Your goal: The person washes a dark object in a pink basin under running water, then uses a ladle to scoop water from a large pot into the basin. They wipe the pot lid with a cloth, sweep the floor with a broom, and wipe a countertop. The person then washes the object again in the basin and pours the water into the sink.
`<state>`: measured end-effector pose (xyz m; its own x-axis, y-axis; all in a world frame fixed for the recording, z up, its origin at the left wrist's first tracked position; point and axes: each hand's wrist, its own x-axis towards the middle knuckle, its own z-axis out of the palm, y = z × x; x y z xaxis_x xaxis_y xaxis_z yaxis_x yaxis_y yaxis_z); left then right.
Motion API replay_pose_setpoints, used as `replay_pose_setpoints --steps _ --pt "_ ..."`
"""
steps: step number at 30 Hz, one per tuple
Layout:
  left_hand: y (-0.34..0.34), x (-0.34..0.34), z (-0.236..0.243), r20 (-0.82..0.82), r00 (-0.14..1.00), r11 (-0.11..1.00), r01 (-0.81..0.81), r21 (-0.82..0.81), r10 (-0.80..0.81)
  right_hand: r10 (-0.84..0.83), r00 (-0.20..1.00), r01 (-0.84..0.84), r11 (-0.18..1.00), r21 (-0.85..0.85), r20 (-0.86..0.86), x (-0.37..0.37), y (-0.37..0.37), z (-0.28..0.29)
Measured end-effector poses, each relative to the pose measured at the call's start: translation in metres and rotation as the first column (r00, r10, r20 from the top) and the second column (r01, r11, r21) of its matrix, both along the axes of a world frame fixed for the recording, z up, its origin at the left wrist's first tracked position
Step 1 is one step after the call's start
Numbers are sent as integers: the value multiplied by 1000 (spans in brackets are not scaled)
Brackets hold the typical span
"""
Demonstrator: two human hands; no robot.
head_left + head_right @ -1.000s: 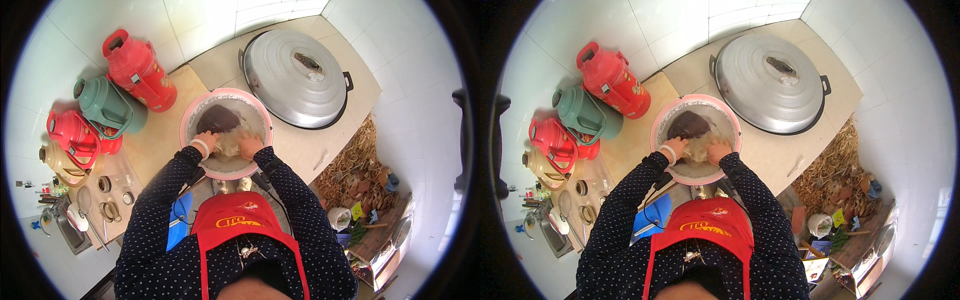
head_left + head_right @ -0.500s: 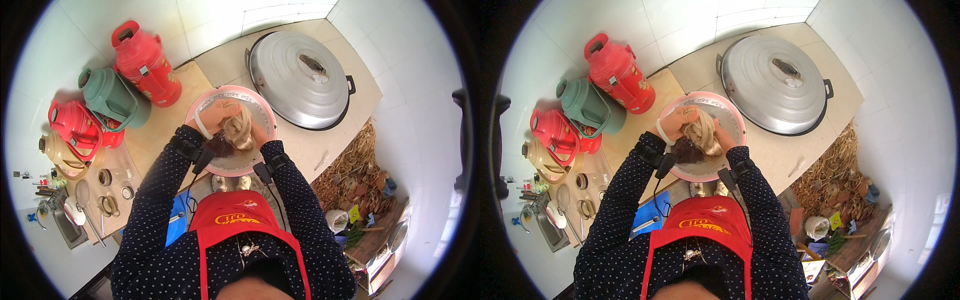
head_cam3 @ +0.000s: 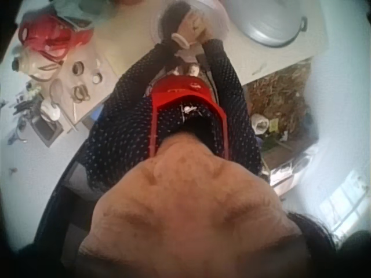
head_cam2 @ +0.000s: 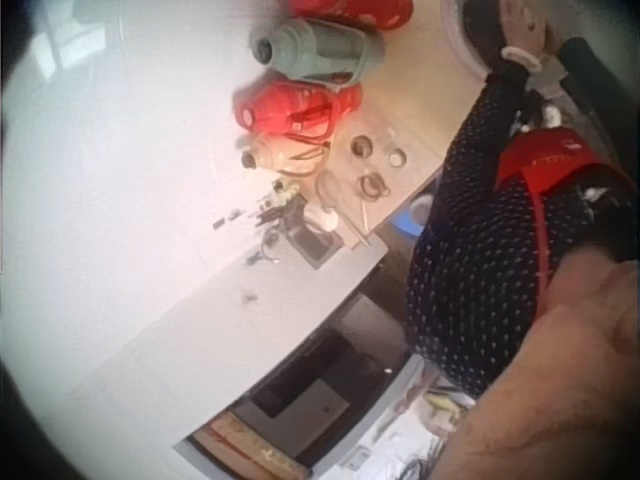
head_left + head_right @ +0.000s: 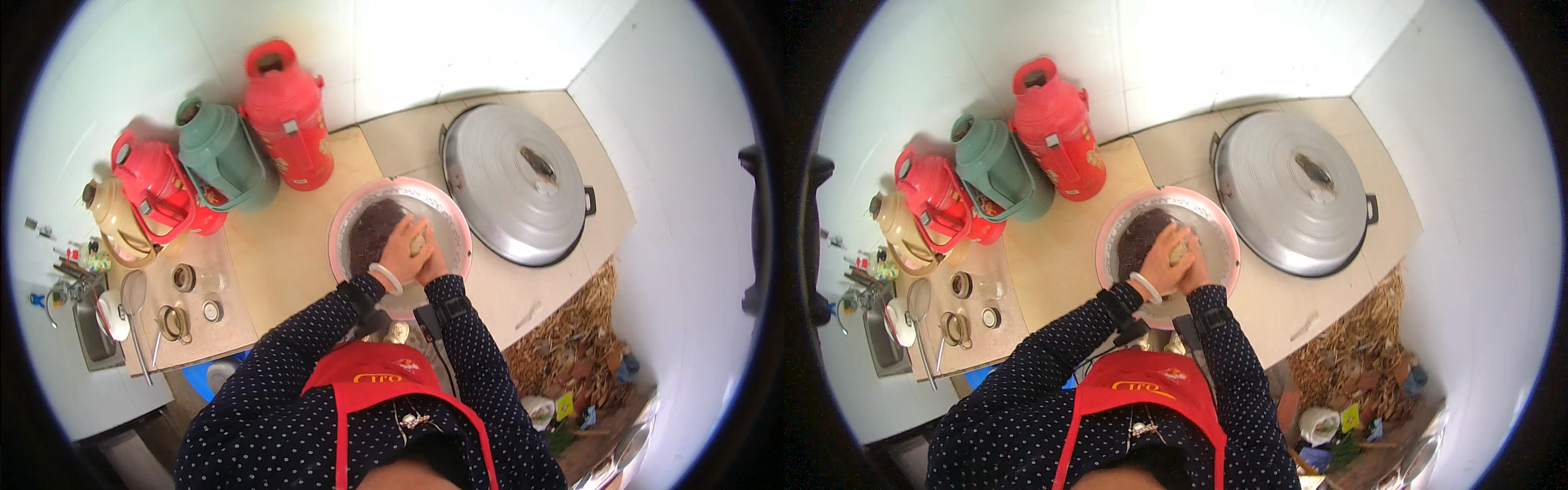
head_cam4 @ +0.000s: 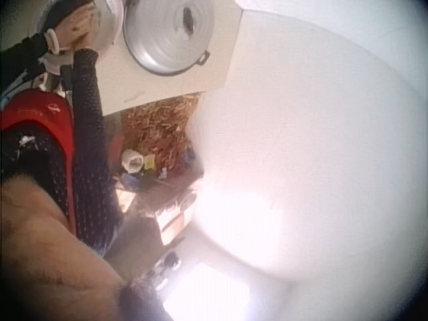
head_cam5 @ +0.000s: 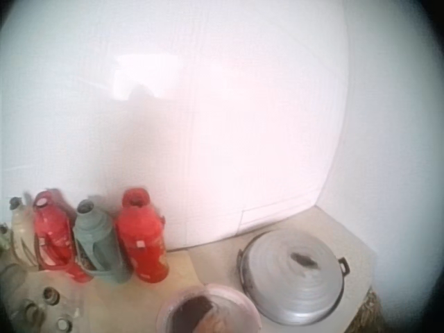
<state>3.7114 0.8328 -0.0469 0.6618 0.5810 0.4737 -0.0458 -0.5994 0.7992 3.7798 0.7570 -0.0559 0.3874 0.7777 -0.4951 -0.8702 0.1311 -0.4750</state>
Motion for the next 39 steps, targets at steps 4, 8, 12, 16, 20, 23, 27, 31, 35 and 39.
replay_pose_setpoints --steps 4,8,12,16,20,23,27,31,35,39 --pt "4 3 -12 -178 984 998 -9 60 19 116 986 -110 992 -53 119 -9 10 8" --pt "16 4 -9 -389 921 914 -172 -366 17 120 923 -61 984 -169 366 -11 18 -2" --pt "34 8 -17 -553 833 729 -375 -572 -6 471 57 94 875 -475 880 -15 10 -13" --pt "69 5 -35 -527 815 652 -267 -709 -240 529 -24 74 847 -526 849 -9 -8 -15" --pt "92 -18 -31 -610 775 900 -136 -415 -164 513 -59 91 857 -507 856 17 -30 -9" --pt "89 -34 -19 -625 751 961 48 -271 -214 683 -78 63 730 -680 726 23 -34 -7" --pt "66 -45 -19 -850 514 887 439 141 -119 860 -307 166 470 -867 407 3 -24 -17" --pt "48 -46 -26 -952 303 808 569 153 -33 897 -339 211 366 -906 283 -6 -13 -32" --pt "41 -36 -19 -775 621 866 446 228 -116 854 -285 42 464 -885 435 16 -11 -21" --pt "46 -24 -13 -732 609 915 401 -47 -304 576 117 -230 808 -542 809 32 -19 27"
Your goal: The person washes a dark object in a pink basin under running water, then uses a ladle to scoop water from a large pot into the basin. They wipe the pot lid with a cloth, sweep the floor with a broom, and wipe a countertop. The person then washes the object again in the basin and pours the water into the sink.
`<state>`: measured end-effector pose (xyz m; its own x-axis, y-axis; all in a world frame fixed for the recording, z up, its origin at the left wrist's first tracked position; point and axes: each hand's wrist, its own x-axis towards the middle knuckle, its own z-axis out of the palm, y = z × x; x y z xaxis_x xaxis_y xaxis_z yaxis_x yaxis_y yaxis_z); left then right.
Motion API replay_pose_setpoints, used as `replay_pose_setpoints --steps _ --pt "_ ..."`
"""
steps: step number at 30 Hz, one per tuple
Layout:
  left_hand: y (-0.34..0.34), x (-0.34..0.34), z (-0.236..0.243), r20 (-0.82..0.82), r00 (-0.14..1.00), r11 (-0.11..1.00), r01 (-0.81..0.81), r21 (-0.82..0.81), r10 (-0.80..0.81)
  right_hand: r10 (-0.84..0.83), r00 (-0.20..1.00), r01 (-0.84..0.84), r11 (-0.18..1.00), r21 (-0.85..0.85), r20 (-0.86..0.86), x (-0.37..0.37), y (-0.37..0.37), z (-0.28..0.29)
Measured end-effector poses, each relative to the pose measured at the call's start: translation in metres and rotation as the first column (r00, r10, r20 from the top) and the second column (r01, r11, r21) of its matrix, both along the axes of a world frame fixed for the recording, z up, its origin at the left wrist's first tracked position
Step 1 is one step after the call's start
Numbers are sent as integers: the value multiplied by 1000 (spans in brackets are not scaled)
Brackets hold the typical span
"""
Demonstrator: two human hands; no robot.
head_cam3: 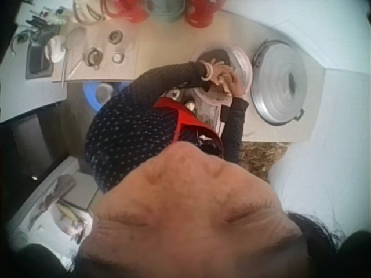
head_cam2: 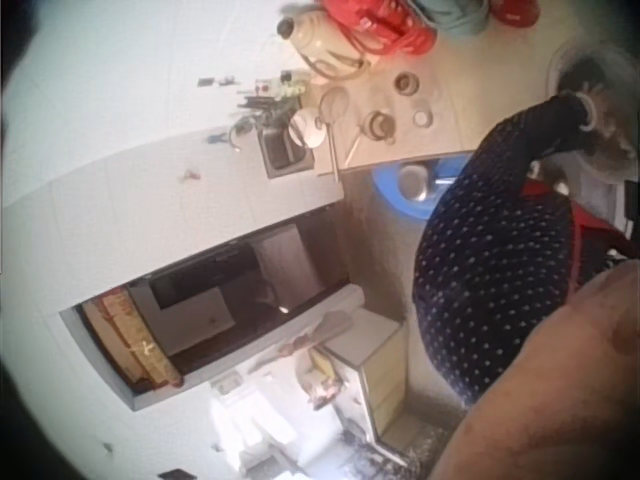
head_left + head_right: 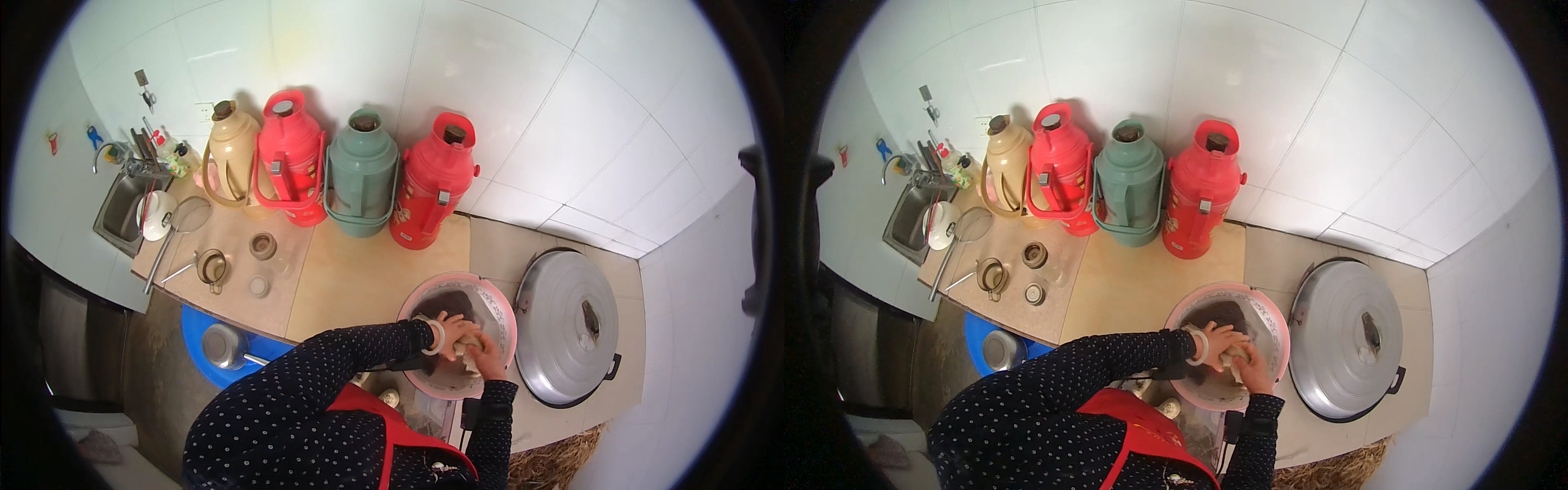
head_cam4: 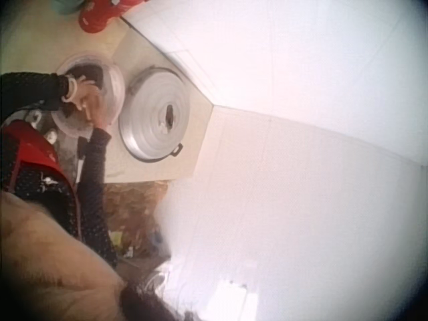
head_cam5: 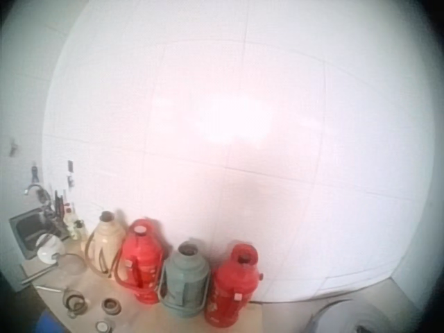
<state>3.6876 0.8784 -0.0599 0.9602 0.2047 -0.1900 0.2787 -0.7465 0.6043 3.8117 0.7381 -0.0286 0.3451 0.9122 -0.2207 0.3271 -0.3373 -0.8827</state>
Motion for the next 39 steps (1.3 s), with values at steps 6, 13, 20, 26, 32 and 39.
replay_pose_setpoints --steps 6,13,20,26,32,39 --pt "25 -1 11 371 924 732 188 -655 96 -231 941 271 952 144 -248 -4 -22 30" --pt "17 -11 73 281 936 59 274 -960 214 -395 104 407 854 -323 -913 -50 -20 -37" --pt "1 -7 69 228 973 -203 221 -954 -12 207 -406 644 756 -118 -890 -60 32 -54" --pt "28 -18 69 165 986 -233 169 -958 36 -177 -434 608 666 -432 -883 -56 26 -36" --pt "25 -9 13 -98 986 -322 -50 -945 136 288 -205 717 695 57 -935 -74 27 1" --pt "11 4 34 -157 982 -187 -135 -973 104 56 -160 595 802 -51 -985 -94 11 26"
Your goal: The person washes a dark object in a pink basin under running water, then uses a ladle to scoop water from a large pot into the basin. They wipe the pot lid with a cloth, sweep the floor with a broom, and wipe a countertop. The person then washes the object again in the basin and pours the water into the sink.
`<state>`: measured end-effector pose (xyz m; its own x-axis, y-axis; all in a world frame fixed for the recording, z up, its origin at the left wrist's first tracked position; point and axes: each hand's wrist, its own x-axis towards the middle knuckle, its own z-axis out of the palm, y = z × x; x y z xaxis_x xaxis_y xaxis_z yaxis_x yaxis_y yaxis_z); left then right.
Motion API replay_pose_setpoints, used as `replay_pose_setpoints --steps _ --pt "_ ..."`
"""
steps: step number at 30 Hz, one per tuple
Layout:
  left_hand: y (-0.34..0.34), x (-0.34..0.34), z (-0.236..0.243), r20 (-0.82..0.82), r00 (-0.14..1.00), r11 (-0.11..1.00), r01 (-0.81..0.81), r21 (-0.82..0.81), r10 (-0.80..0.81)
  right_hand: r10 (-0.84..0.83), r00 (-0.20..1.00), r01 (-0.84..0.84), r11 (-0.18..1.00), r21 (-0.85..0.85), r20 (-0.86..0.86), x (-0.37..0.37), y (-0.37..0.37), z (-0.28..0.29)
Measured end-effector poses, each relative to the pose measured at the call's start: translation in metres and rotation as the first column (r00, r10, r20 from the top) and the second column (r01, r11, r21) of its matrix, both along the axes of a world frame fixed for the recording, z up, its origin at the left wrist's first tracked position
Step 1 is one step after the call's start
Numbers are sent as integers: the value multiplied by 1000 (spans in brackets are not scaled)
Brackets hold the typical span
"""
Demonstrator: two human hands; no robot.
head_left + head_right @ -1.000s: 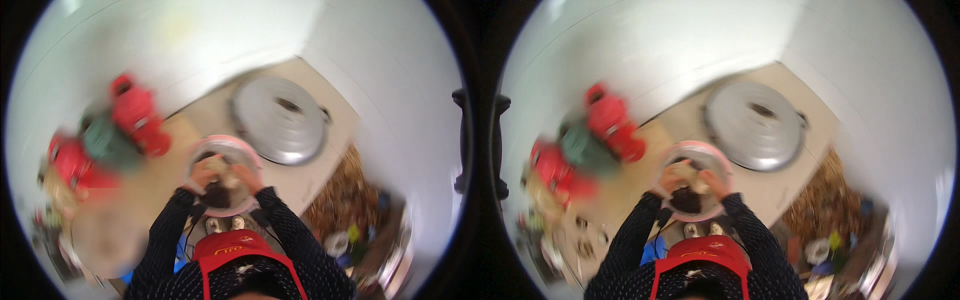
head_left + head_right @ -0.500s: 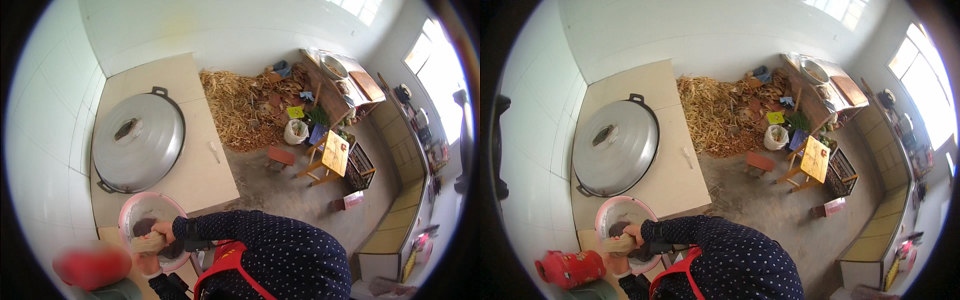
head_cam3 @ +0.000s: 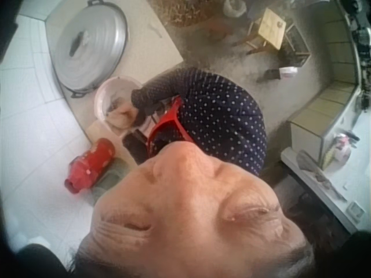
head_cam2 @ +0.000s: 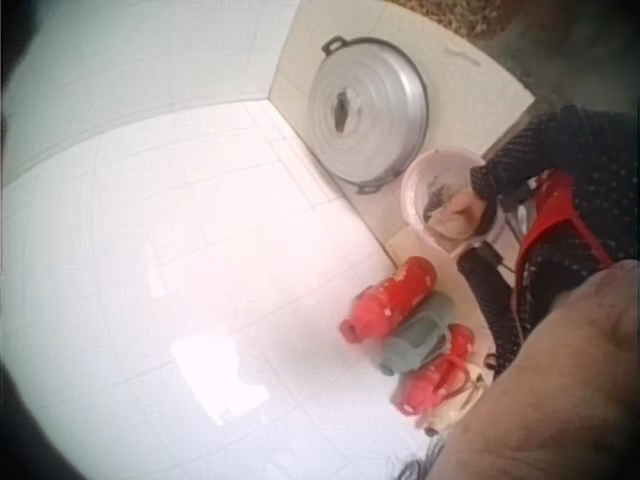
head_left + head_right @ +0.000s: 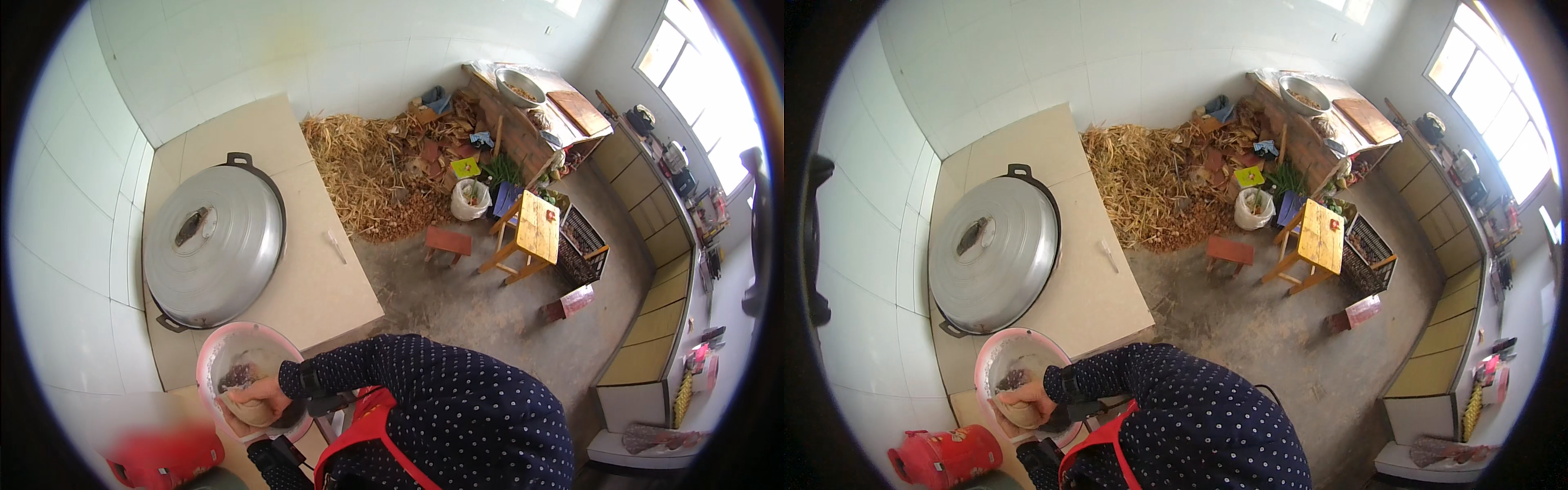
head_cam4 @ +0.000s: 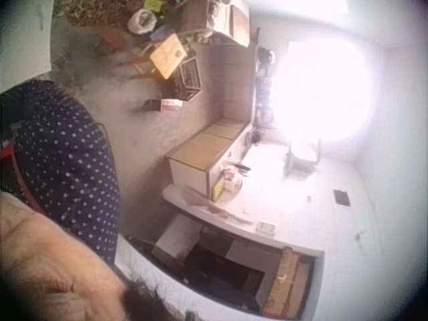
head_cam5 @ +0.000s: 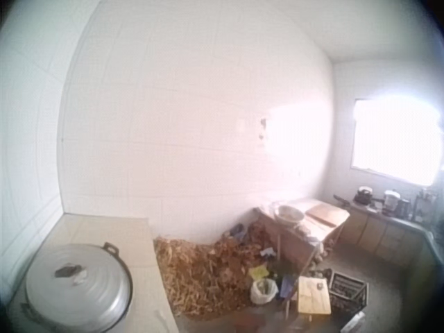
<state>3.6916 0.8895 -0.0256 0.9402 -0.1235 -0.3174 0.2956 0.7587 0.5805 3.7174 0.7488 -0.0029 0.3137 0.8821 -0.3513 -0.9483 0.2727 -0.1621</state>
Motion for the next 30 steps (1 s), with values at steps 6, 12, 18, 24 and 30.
replay_pose_setpoints --steps 6,12,18,24,30 --pt "12 16 12 -49 993 863 116 491 -106 326 491 -12 930 -368 808 11 -4 -13" --pt "34 26 -35 -40 999 667 35 744 -8 405 -178 369 872 -321 897 12 25 -43" --pt "67 40 -121 134 985 468 -68 881 -111 557 -244 589 736 -335 794 0 20 -51" --pt "59 28 -161 9 988 352 -63 934 154 824 -261 660 533 -530 504 -10 16 -49" --pt "35 7 -44 -58 995 996 78 46 -76 756 52 299 611 -733 652 8 -3 -17"
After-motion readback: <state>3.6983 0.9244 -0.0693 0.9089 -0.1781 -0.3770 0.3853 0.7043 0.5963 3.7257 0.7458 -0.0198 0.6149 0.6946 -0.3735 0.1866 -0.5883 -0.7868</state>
